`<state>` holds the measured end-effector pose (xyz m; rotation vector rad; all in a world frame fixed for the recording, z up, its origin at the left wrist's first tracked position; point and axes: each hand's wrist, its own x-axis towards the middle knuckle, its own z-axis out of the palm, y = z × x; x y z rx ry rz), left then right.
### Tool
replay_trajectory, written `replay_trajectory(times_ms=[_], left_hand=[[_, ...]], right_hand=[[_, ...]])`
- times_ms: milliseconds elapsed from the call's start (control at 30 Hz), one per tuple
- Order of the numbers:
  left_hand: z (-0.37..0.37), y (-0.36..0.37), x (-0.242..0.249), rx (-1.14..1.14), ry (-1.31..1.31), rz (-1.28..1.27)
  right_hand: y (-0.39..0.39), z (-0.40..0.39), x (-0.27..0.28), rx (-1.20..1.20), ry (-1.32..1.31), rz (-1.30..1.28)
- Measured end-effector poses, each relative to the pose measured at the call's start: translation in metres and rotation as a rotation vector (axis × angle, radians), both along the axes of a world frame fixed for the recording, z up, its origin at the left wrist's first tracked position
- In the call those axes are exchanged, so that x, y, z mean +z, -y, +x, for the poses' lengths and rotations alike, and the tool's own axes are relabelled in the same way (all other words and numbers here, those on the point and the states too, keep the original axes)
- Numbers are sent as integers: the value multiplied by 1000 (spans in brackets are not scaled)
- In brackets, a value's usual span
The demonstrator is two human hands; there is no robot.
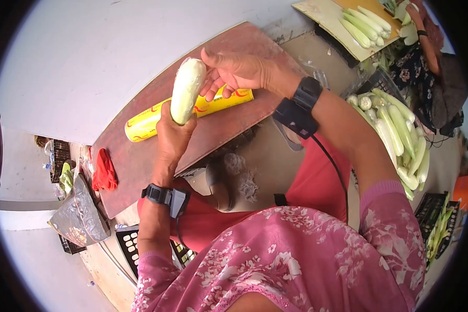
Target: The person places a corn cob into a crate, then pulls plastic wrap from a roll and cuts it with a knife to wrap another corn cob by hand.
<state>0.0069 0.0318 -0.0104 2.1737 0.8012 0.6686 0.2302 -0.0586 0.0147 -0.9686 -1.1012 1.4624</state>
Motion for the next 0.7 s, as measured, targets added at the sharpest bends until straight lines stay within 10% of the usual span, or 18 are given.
replay_trajectory(times_ms=[700], left_hand=[[5, -2, -1, -268, 224, -98]], right_hand=[[13, -17, 25, -371, 473, 178]])
